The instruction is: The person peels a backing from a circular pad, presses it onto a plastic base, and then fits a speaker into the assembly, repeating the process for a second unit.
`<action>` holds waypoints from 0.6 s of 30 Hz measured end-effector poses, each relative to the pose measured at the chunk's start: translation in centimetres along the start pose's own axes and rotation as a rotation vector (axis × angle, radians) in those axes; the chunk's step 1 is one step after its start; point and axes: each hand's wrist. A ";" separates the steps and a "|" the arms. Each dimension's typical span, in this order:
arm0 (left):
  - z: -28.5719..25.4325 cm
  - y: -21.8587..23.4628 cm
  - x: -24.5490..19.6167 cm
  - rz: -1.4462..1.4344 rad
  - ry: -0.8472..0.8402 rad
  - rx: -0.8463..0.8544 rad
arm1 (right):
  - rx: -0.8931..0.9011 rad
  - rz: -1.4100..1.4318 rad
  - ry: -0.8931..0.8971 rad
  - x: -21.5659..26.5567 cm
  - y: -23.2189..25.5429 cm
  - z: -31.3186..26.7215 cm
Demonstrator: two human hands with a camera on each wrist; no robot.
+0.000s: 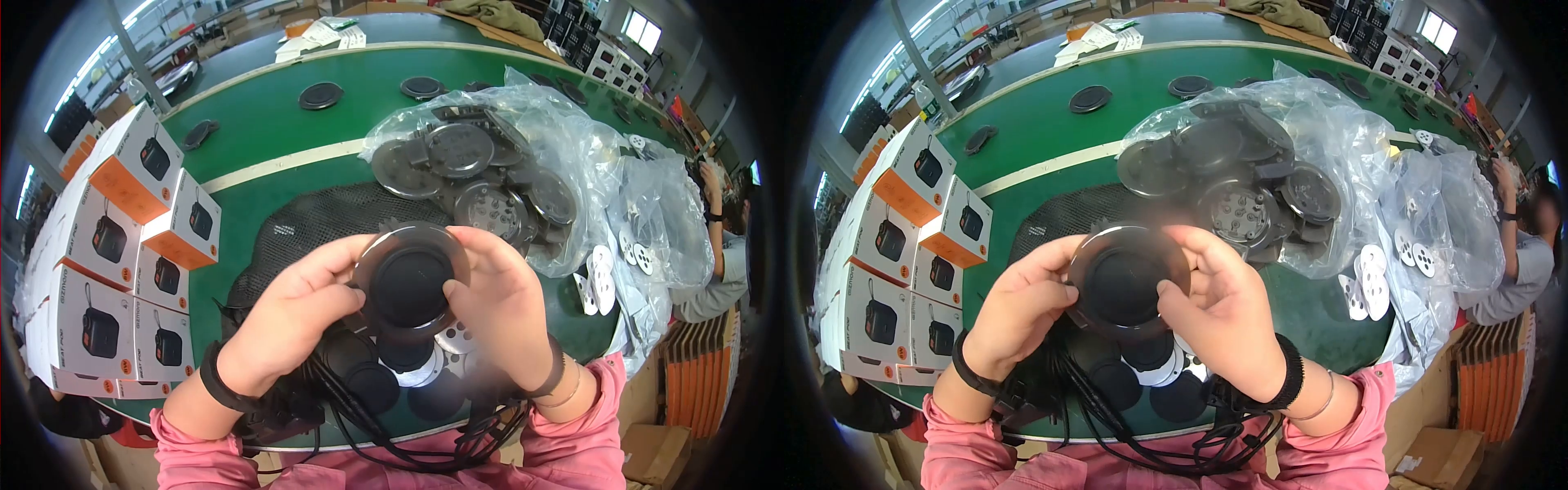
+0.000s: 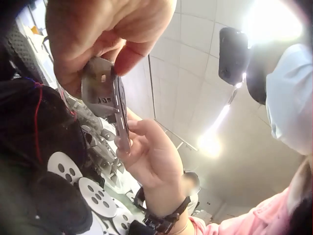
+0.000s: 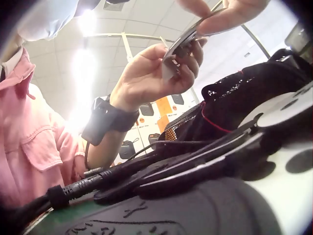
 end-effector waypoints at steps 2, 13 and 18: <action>0.2 0.5 -0.6 0.005 -0.021 -0.042 | 0.012 0.115 -0.099 -0.4 0.4 0.1; 3.6 3.6 -3.3 -0.076 -0.147 -0.047 | -0.101 0.060 -0.016 -0.2 0.3 0.4; 9.5 11.0 -5.7 -0.243 -0.148 -0.245 | -0.008 0.072 0.026 -0.7 0.4 0.4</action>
Point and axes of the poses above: each hand's wrist, its own z-axis towards the middle knuckle, its own y-axis out of the back of the hand, x = y × z, and after that the axes turned 11 degrees about -z, right-handed
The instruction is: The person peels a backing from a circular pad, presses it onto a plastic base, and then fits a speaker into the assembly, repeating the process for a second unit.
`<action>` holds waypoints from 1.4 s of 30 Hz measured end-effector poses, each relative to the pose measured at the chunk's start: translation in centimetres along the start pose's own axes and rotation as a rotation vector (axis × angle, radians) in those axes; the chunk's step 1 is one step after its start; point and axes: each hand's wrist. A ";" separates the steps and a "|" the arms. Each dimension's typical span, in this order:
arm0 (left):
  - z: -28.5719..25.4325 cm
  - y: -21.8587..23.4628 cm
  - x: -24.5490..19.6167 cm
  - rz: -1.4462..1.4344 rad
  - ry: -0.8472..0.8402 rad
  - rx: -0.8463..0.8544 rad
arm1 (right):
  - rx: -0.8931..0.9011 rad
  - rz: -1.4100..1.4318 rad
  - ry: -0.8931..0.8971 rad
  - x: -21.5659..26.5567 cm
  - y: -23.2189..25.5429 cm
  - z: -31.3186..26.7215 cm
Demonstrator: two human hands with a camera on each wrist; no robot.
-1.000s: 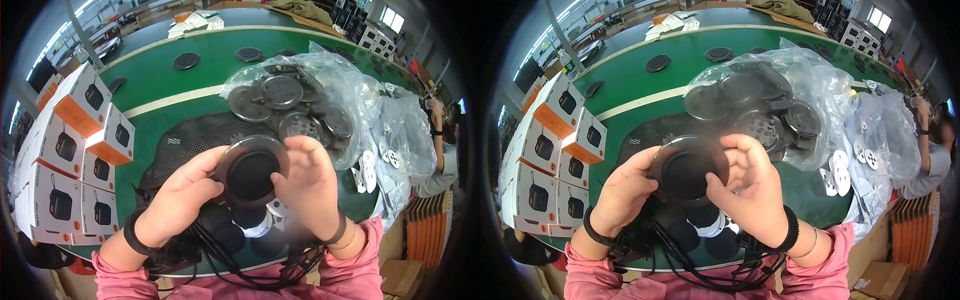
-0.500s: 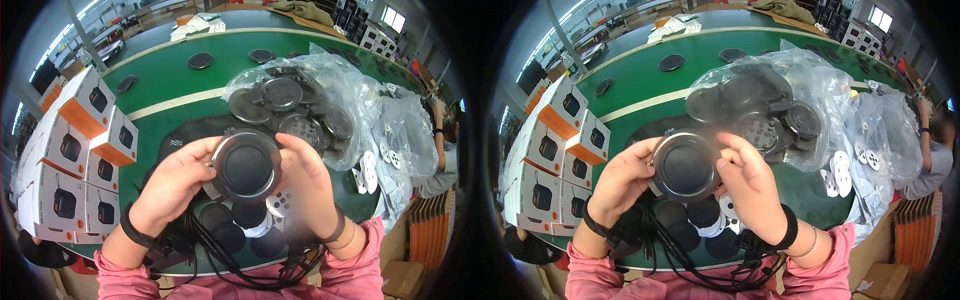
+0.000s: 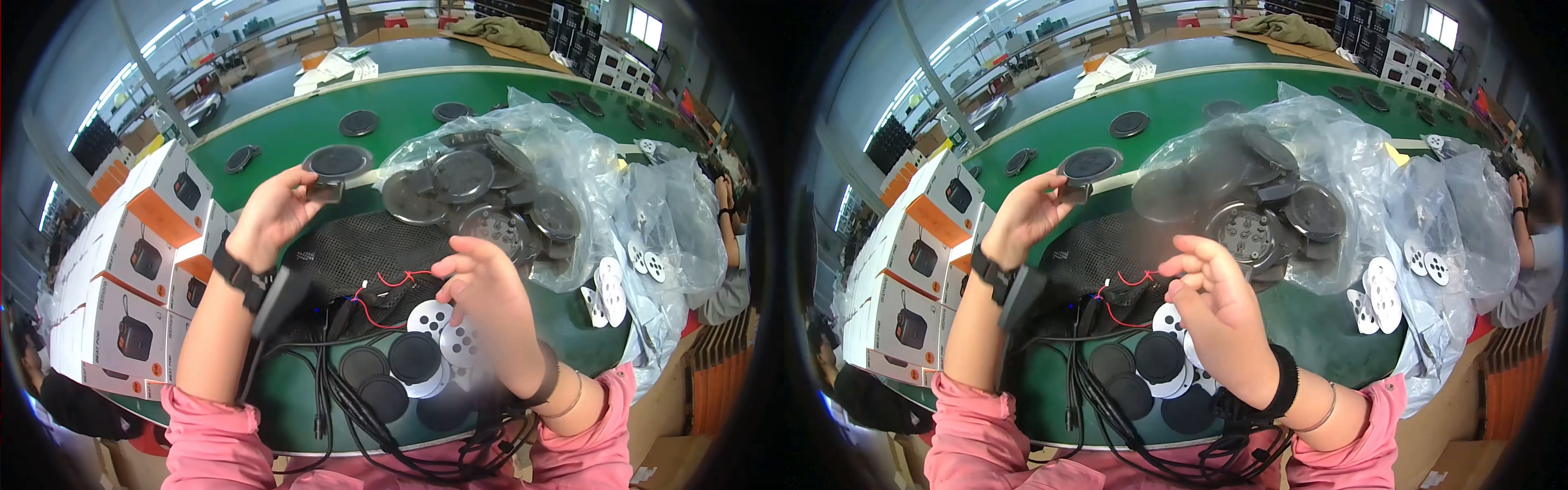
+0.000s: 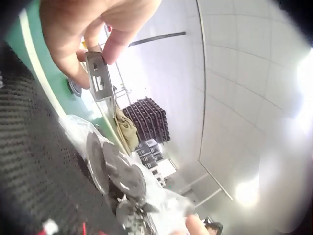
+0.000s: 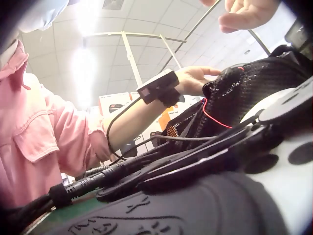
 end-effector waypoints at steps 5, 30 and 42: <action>6.9 2.7 -1.0 -0.114 0.005 -0.391 | 0.012 -0.036 -0.008 0.2 0.1 0.0; -11.4 -8.7 8.1 1.738 -0.654 0.477 | -0.194 0.087 0.071 0.1 0.2 0.3; -10.5 -7.5 14.0 1.828 -0.434 0.497 | -0.195 0.126 0.070 -0.3 0.4 0.6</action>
Point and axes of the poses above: each hand's wrist, its own z-axis towards the middle knuckle, its own y-axis out of the back of the hand, x = y × z, and after that the axes turned 11 degrees about -z, right-handed
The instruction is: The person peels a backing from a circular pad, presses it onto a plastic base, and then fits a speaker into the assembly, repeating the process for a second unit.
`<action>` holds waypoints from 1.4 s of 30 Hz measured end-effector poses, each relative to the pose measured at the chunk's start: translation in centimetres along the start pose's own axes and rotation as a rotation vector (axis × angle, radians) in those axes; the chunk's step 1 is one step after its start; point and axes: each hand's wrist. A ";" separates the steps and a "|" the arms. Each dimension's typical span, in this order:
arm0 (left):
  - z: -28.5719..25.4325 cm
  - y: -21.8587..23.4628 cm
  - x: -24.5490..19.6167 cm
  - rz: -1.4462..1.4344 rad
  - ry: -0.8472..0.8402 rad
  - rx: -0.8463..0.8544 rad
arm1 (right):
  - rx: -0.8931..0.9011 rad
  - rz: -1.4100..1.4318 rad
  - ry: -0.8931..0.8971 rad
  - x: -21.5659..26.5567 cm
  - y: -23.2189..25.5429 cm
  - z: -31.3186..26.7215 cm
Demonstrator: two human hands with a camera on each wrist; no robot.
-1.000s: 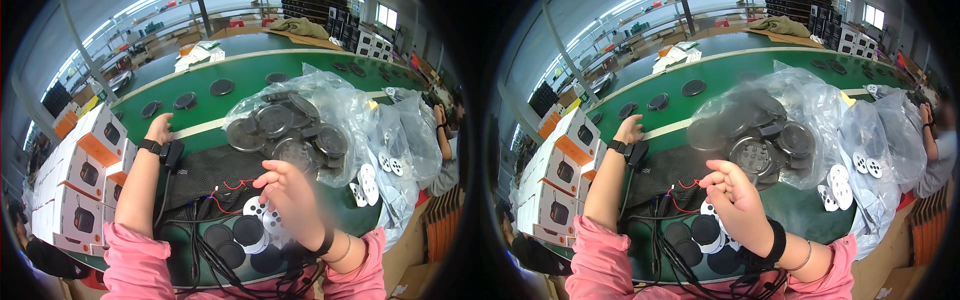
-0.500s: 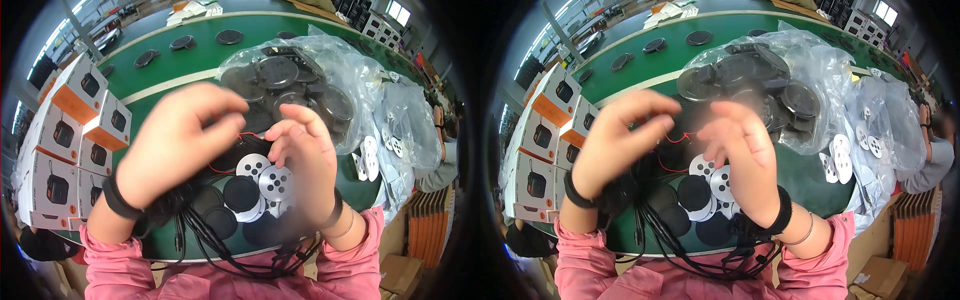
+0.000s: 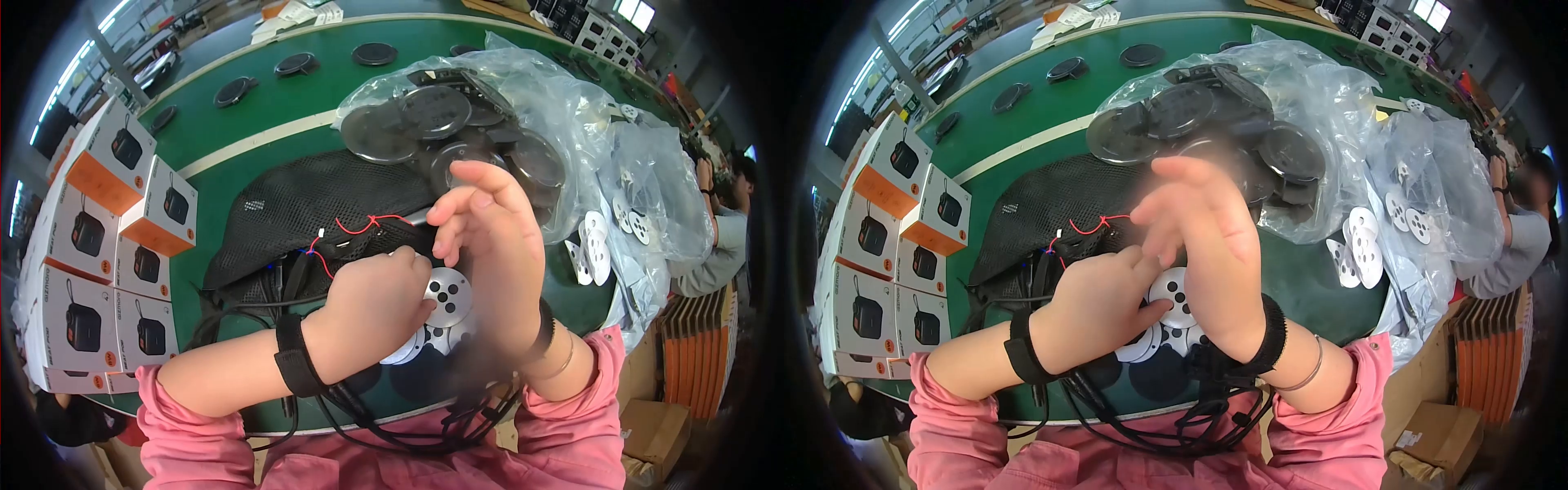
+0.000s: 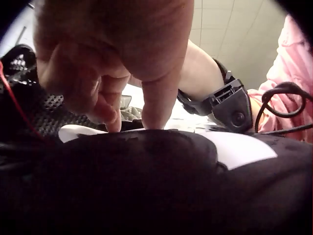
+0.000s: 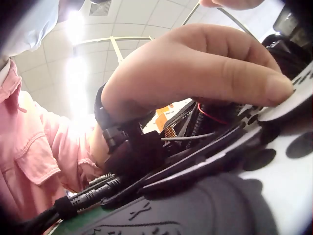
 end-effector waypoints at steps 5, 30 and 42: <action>0.3 -0.3 0.5 -0.203 0.068 -0.014 | -0.007 -0.014 -0.001 0.0 -0.1 -0.1; -0.6 5.6 0.3 -0.635 -0.091 -0.367 | 0.019 -0.895 0.660 0.7 -0.4 -0.1; -0.5 4.7 0.6 -0.588 -0.009 -0.408 | 0.044 -0.861 0.611 0.0 -0.3 0.0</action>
Point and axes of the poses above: each hand's wrist, its own z-axis towards the middle knuckle, its own y-axis out of the back of the hand, x = y × z, and after that the axes turned 11 degrees about -z, right-handed
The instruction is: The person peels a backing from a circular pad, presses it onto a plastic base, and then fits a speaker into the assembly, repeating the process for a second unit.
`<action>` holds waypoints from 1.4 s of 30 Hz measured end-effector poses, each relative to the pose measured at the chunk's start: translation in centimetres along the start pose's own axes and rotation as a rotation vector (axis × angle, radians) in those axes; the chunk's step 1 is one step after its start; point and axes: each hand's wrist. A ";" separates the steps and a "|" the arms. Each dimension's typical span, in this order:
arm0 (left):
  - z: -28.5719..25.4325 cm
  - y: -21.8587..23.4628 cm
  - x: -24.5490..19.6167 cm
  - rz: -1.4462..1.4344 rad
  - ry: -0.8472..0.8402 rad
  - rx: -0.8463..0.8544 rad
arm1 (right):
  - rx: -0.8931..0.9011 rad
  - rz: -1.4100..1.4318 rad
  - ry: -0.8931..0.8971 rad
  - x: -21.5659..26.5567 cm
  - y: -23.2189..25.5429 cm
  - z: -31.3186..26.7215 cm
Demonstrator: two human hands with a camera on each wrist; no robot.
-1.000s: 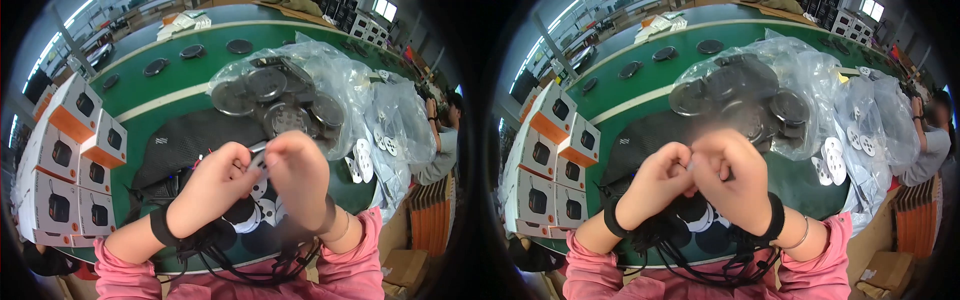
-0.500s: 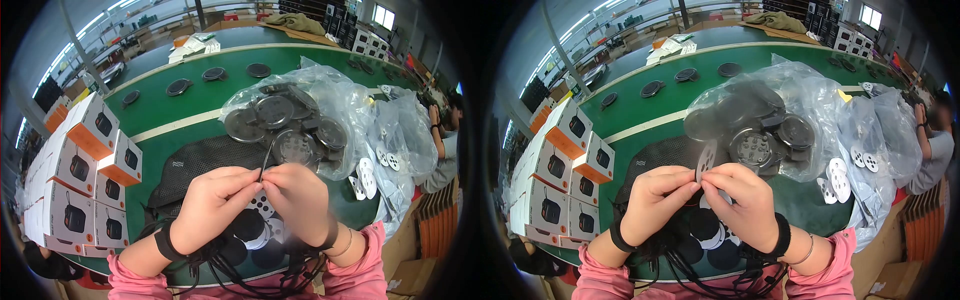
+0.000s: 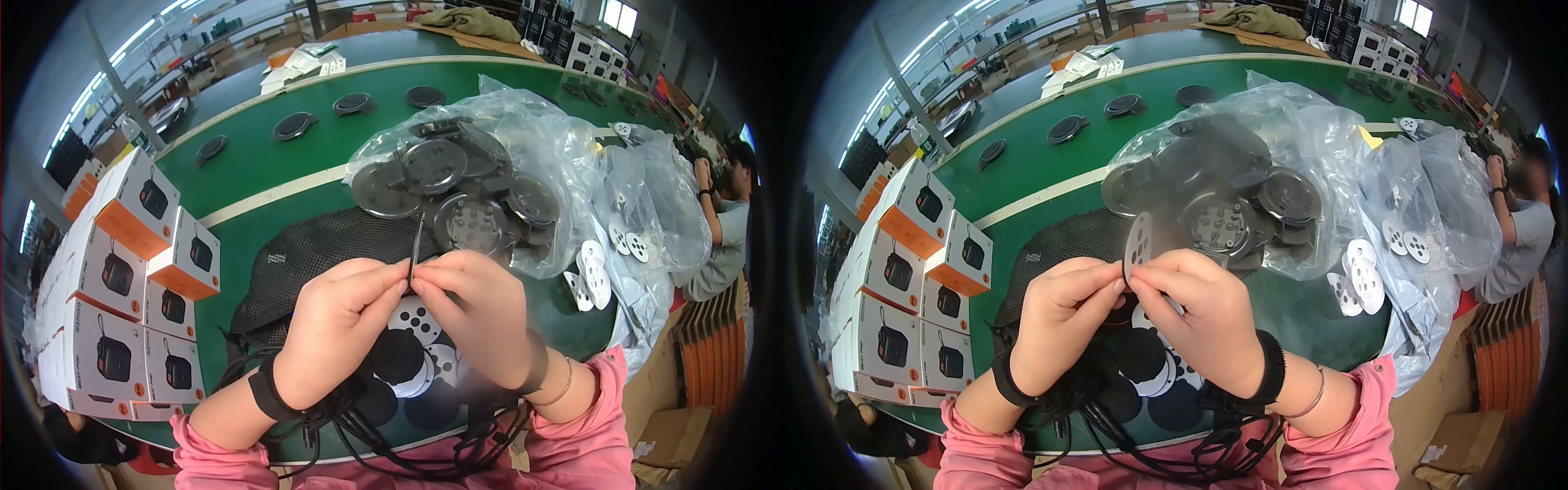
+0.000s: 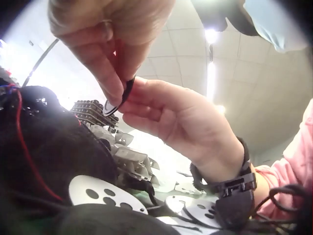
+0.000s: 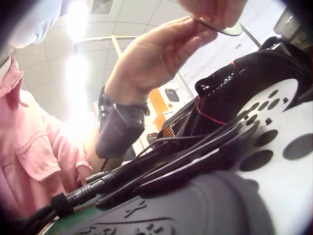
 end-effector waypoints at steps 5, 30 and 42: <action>-0.3 -0.4 0.1 0.123 -0.099 -0.030 | -0.010 0.026 -0.030 0.1 -0.1 -0.1; -0.1 -0.3 -0.3 0.029 -0.059 0.014 | 0.030 0.141 -0.114 0.1 -0.1 -0.2; -0.5 0.0 -1.3 -0.361 0.113 -0.013 | 0.157 0.242 -0.110 2.4 3.6 0.2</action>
Point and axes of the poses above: each hand's wrist, its own z-axis towards the middle knuckle, its own y-axis out of the back of the hand, x = y × z, and after that the axes turned 11 degrees about -z, right-handed
